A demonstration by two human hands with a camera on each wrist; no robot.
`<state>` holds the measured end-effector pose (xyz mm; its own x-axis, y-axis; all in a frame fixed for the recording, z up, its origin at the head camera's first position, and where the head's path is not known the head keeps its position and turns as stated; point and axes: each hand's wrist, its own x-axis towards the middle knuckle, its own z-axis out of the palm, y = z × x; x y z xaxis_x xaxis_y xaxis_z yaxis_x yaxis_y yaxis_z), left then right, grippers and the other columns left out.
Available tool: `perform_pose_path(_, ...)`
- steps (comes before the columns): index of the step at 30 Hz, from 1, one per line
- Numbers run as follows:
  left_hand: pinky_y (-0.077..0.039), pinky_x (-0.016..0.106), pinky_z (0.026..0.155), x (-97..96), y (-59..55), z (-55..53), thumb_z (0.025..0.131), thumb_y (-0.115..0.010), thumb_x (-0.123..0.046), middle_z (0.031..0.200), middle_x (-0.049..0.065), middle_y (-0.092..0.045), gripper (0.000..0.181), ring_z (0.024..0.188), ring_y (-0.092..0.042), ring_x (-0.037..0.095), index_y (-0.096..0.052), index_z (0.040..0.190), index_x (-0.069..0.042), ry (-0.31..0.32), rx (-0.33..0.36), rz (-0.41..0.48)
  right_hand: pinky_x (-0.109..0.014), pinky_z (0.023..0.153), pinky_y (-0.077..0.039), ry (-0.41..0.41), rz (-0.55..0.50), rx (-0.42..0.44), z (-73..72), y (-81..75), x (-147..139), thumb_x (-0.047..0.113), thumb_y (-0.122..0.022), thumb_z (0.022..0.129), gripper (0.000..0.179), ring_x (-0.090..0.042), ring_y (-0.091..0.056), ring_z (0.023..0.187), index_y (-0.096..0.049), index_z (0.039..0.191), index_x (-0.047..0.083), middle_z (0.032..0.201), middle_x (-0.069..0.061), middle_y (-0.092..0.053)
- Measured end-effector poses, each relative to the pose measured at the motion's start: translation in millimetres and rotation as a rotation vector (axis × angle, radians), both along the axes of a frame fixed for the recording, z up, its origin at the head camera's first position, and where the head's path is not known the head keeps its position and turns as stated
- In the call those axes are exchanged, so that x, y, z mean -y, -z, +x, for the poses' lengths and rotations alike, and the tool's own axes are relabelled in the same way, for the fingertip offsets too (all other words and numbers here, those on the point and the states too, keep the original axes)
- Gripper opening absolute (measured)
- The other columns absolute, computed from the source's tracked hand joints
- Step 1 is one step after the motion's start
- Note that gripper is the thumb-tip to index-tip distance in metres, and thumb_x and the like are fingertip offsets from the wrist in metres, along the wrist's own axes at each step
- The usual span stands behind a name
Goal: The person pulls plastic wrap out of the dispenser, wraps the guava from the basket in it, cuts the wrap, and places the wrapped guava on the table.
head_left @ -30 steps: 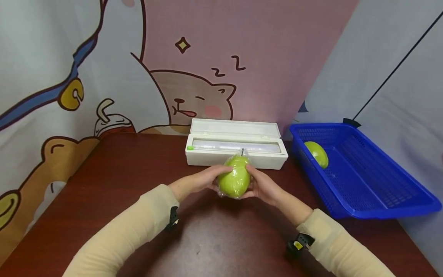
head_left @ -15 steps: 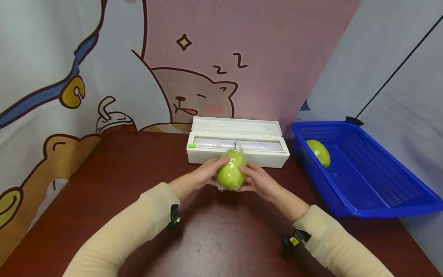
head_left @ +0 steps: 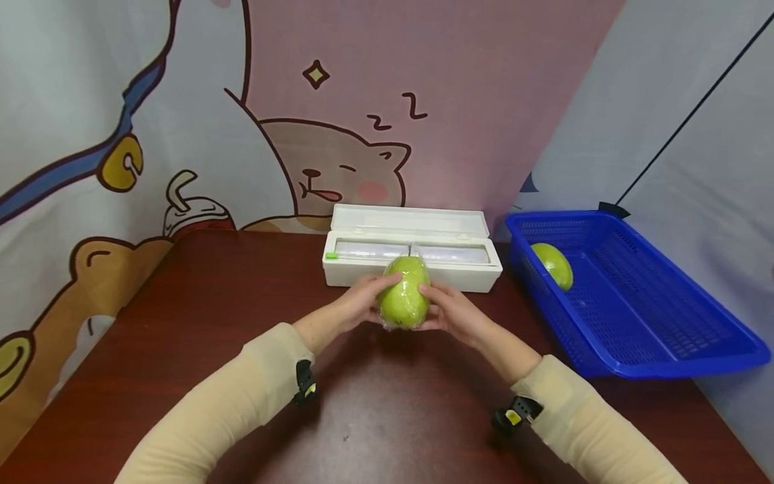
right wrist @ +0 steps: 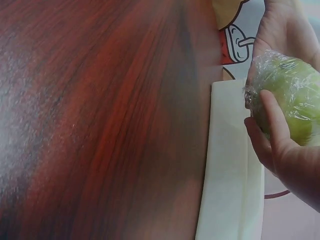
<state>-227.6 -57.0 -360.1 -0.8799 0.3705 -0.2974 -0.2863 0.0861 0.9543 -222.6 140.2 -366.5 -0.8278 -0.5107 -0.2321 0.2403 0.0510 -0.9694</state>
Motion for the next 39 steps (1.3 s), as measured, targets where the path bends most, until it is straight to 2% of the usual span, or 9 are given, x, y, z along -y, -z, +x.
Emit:
perform_pose_path(7, -0.054, 0.045, 0.083, 11.0, 0.3, 4.2, 0.093, -0.044, -0.042, 0.130, 0.022, -0.049, 0.059, 0.112, -0.055, 0.038, -0.039, 0.137, -0.003, -0.040, -0.004, -0.026, -0.036, 0.086, -0.054, -0.042, 0.039, -0.015, 1.4, -4.5, 12.0, 0.034, -0.038, 0.100, 0.062, -0.014, -0.063, 0.099, -0.022, 0.143, -0.009, 0.134, -0.027, -0.044)
perform_pose_path(10, -0.053, 0.044, 0.084, 16.7, -4.1, 3.5, 0.093, -0.041, -0.043, 0.131, 0.020, -0.047, 0.060, 0.114, -0.054, 0.037, -0.036, 0.139, -0.006, -0.048, -0.014, -0.040, -0.035, 0.085, -0.055, 0.000, 0.055, -0.021, 1.5, -11.2, 21.9, 0.034, -0.038, 0.100, 0.060, -0.014, -0.063, 0.096, -0.025, 0.142, -0.008, 0.132, -0.027, -0.045)
perform_pose_path(14, -0.048, 0.047, 0.093, 26.2, -9.6, 2.3, 0.093, -0.038, -0.046, 0.136, 0.019, -0.042, 0.063, 0.121, -0.048, 0.038, -0.031, 0.142, -0.008, -0.023, -0.004, -0.021, -0.036, 0.084, -0.055, 0.059, 0.052, -0.011, 0.4, -17.2, 34.4, 0.032, -0.038, 0.100, 0.057, -0.014, -0.063, 0.092, -0.028, 0.141, -0.008, 0.130, -0.027, -0.047)
perform_pose_path(19, -0.050, 0.046, 0.091, 36.4, -10.5, 2.7, 0.093, -0.041, -0.046, 0.133, 0.019, -0.046, 0.063, 0.117, -0.051, 0.035, -0.035, 0.138, -0.004, -0.031, 0.012, -0.031, -0.037, 0.086, -0.054, 0.044, 0.036, 0.018, -3.6, -15.8, 43.7, 0.032, -0.037, 0.101, 0.057, -0.017, -0.062, 0.096, -0.030, 0.140, -0.009, 0.134, -0.028, -0.043)
perform_pose_path(25, -0.054, 0.042, 0.085, 57.2, -12.7, 3.7, 0.094, -0.042, -0.045, 0.126, 0.019, -0.051, 0.059, 0.106, -0.058, 0.029, -0.039, 0.135, -0.002, -0.110, 0.010, -0.054, -0.037, 0.085, -0.054, 0.020, 0.024, 0.047, -12.2, -17.2, 68.4, 0.033, -0.039, 0.100, 0.057, -0.024, -0.058, 0.105, -0.029, 0.140, -0.007, 0.136, -0.025, -0.041)
perform_pose_path(32, -0.053, 0.040, 0.087, 89.4, -23.8, 3.2, 0.094, -0.040, -0.047, 0.127, 0.017, -0.048, 0.062, 0.103, -0.057, 0.026, -0.036, 0.137, -0.002, -0.211, -0.012, -0.113, -0.036, 0.080, -0.056, 0.106, 0.003, 0.089, -23.5, -27.1, 111.8, 0.030, -0.047, 0.097, 0.056, -0.037, -0.053, 0.118, -0.028, 0.135, -0.007, 0.133, -0.025, -0.043)
perform_pose_path(36, -0.052, 0.040, 0.090, 109.4, -28.0, 1.5, 0.095, -0.039, -0.048, 0.132, 0.018, -0.046, 0.064, 0.108, -0.055, 0.027, -0.035, 0.139, -0.002, -0.267, -0.037, -0.156, -0.039, 0.085, -0.054, 0.105, -0.001, 0.086, -30.4, -30.4, 138.2, 0.029, -0.048, 0.097, 0.056, -0.037, -0.052, 0.119, -0.030, 0.137, -0.007, 0.133, -0.025, -0.046)
perform_pose_path(39, -0.053, 0.037, 0.088, 124.8, -28.5, -2.5, 0.094, -0.039, -0.048, 0.131, 0.018, -0.046, 0.066, 0.104, -0.056, 0.024, -0.035, 0.139, 0.000, -0.316, -0.044, -0.174, -0.042, 0.091, -0.051, 0.091, -0.012, 0.069, -36.0, -29.0, 158.4, 0.024, -0.050, 0.096, 0.055, -0.036, -0.051, 0.120, -0.033, 0.138, -0.007, 0.134, -0.024, -0.046)
